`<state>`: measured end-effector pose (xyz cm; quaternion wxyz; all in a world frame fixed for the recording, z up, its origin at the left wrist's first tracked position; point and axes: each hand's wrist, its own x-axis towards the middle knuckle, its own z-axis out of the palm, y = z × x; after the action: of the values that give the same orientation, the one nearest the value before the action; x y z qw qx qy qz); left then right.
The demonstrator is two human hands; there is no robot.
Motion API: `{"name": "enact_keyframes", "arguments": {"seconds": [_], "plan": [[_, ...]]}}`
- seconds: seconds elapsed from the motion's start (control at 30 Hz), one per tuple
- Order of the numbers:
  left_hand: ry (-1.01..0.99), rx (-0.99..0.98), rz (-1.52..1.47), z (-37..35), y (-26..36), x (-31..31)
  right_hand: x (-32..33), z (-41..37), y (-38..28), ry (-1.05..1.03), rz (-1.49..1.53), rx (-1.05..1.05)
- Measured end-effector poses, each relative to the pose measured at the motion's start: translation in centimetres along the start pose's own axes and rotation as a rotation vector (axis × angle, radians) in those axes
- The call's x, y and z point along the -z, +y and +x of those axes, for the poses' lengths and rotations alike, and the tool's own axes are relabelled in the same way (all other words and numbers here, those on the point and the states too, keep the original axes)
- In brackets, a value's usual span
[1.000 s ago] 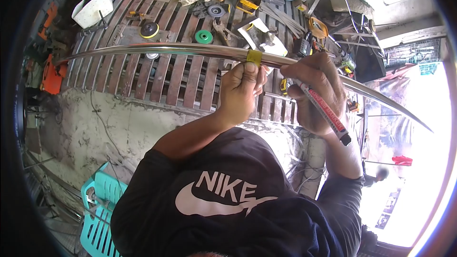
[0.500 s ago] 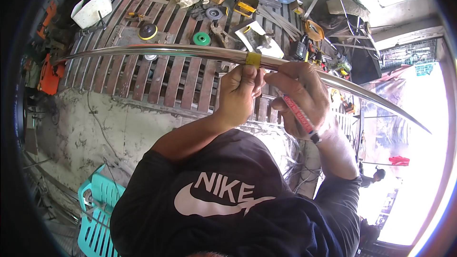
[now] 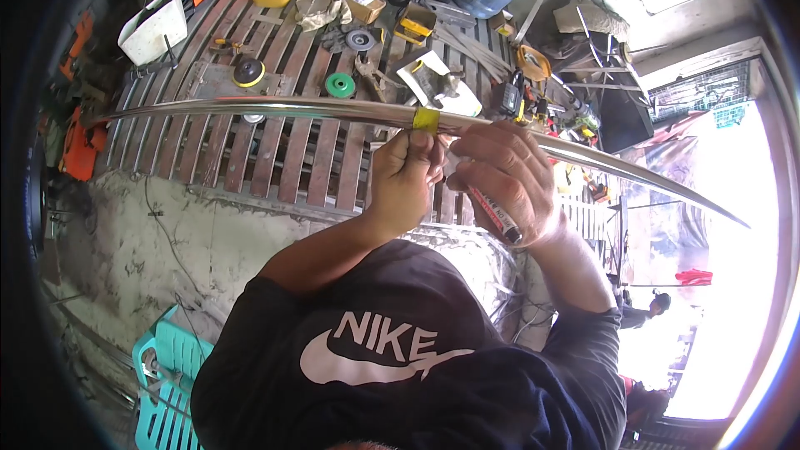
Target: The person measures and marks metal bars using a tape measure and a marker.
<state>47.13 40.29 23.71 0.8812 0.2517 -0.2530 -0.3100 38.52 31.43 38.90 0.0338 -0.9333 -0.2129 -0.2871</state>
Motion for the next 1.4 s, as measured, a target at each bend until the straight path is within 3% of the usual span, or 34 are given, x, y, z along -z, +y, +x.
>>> {"name": "enact_keyframes", "arguments": {"seconds": [0.1, 0.2, 1.4], "plan": [[0.032, 0.037, 0.02, -0.1, 0.6, -0.4, 0.6, 0.5, -0.6, -0.071, -0.002, -0.054], [0.046, -0.011, -0.012, -0.2, 0.6, -0.7, 0.6, -0.3, 0.3, -0.078, 0.0, 0.019], [-0.005, -0.024, -0.044, -0.5, 0.5, -0.5, 0.4, 1.4, -0.3, -0.075, -0.041, 0.003]]}}
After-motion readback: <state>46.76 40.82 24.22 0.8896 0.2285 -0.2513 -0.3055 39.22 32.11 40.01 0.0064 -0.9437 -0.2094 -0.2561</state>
